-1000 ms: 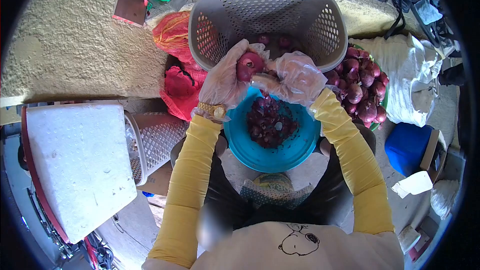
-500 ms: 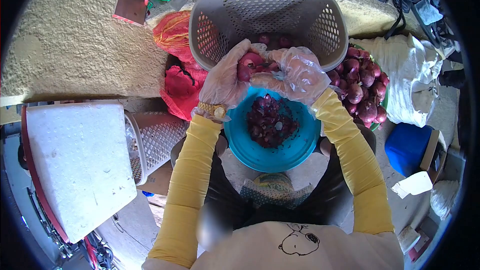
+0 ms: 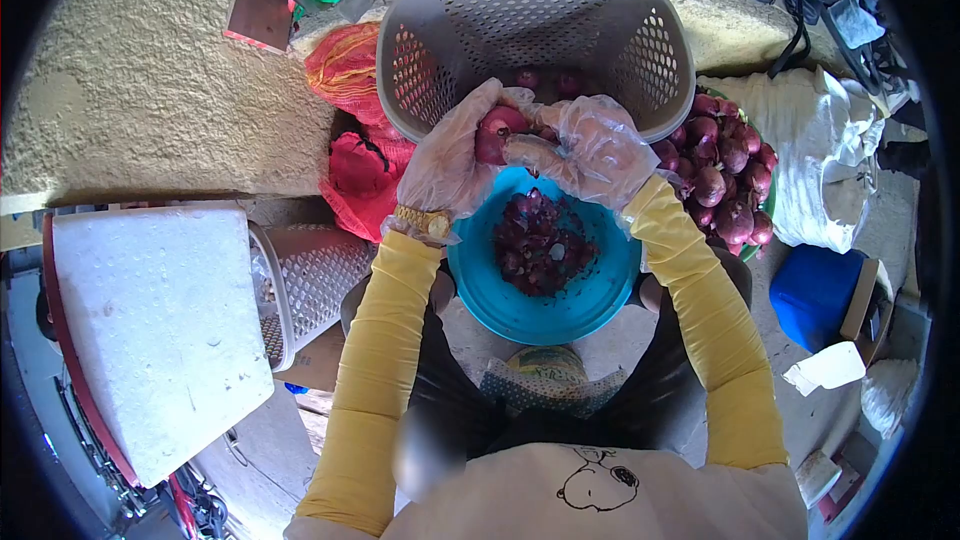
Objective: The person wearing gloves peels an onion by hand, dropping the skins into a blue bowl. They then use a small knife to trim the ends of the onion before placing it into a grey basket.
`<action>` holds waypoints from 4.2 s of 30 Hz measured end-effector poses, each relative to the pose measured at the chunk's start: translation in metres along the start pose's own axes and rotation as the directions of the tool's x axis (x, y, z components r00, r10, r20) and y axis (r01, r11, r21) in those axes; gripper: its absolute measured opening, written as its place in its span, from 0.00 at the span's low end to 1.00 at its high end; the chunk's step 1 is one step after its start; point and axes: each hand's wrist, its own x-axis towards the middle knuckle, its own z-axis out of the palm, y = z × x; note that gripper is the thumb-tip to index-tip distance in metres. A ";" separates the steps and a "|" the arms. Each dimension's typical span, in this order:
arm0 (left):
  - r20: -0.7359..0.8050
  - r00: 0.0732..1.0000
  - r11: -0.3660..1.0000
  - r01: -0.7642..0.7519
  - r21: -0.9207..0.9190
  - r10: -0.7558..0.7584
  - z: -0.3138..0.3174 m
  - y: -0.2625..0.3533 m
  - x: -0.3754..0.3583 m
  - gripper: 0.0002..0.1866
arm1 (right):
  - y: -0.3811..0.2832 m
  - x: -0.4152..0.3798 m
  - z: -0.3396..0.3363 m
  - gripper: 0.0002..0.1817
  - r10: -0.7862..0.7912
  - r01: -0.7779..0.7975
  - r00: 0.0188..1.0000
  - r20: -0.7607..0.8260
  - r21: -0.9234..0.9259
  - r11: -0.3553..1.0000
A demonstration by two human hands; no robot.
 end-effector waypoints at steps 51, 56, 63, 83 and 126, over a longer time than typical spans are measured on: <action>0.064 0.994 0.974 -0.099 0.206 0.088 -0.002 -0.001 0.000 0.19 | 0.008 -0.010 0.002 0.17 -0.179 0.172 0.977 -0.117 -0.065 0.983; -0.042 0.997 0.998 -0.061 0.033 0.062 0.002 0.000 -0.001 0.17 | 0.022 -0.012 0.016 0.19 -0.211 0.206 0.972 -0.107 -0.058 0.977; -0.028 0.999 1.000 -0.027 -0.014 0.027 0.001 0.002 -0.002 0.18 | 0.001 -0.003 -0.003 0.25 -0.081 0.086 0.995 0.059 -0.086 0.993; -0.106 0.991 0.993 -0.093 -0.073 0.085 0.000 -0.002 0.001 0.19 | 0.012 -0.008 0.006 0.25 -0.098 0.099 0.995 0.016 -0.163 0.982; -0.236 0.954 0.982 -0.186 0.024 0.187 -0.013 0.018 -0.007 0.20 | -0.001 -0.016 0.012 0.33 -0.132 0.209 0.797 0.590 -0.065 0.976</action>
